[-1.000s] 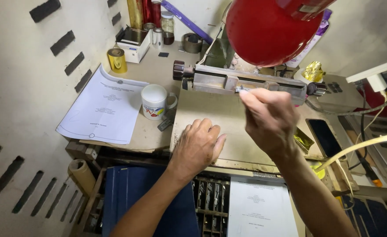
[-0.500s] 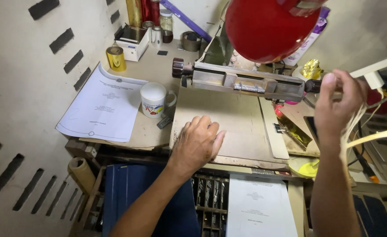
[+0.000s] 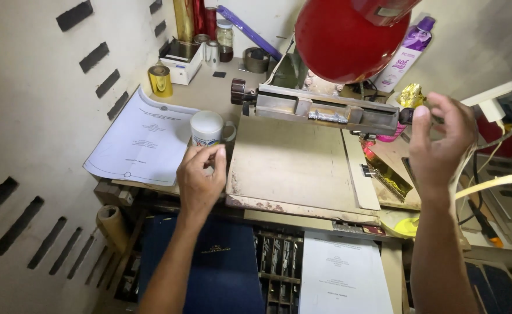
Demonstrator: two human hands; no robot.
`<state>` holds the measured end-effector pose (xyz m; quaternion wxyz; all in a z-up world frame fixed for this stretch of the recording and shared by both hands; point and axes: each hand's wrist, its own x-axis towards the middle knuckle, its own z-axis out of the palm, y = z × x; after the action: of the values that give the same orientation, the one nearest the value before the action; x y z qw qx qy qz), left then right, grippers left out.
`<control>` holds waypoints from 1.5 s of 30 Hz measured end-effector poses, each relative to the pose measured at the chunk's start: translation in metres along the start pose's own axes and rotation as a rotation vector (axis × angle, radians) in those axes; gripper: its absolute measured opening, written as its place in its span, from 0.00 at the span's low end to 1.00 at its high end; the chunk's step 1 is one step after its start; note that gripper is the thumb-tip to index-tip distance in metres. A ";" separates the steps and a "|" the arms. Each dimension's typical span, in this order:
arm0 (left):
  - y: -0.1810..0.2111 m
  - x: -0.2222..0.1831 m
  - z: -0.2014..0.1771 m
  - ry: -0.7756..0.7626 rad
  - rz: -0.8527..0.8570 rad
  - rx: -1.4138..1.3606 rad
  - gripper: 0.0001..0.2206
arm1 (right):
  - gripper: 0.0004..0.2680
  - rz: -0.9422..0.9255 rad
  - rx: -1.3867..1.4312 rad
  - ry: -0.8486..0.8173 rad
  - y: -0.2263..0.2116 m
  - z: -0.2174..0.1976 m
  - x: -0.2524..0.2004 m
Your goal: Manually setting metal type characters into a hot foil stamping press to prepare for printing on book covers.
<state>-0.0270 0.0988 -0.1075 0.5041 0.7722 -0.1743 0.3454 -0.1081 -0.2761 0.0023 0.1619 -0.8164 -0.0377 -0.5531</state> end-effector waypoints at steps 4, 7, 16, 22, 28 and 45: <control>-0.098 -0.030 0.035 -0.255 0.062 0.322 0.12 | 0.07 -0.470 -0.206 -0.079 -0.058 0.019 -0.011; -0.110 -0.042 0.038 -0.452 0.023 0.552 0.24 | 0.04 -0.526 -0.141 -0.144 -0.076 0.041 -0.017; -0.105 -0.026 0.023 -0.350 -0.015 0.267 0.10 | 0.06 -0.578 -0.228 0.033 -0.081 0.074 -0.008; -0.100 -0.027 0.018 -0.254 -0.086 0.193 0.13 | 0.06 -0.617 -0.140 0.040 -0.103 0.064 -0.008; -0.117 -0.032 0.015 -0.036 -0.086 0.099 0.16 | 0.08 -0.644 -0.061 -0.113 -0.095 0.036 -0.013; -0.056 0.003 -0.014 -0.339 -0.234 0.117 0.08 | 0.11 0.634 0.626 -0.273 0.044 0.009 -0.010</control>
<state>0.0044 0.1356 -0.1384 0.4585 0.8621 -0.1456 0.1593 -0.0928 -0.3140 -0.0200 0.5553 -0.7648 0.0275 -0.3256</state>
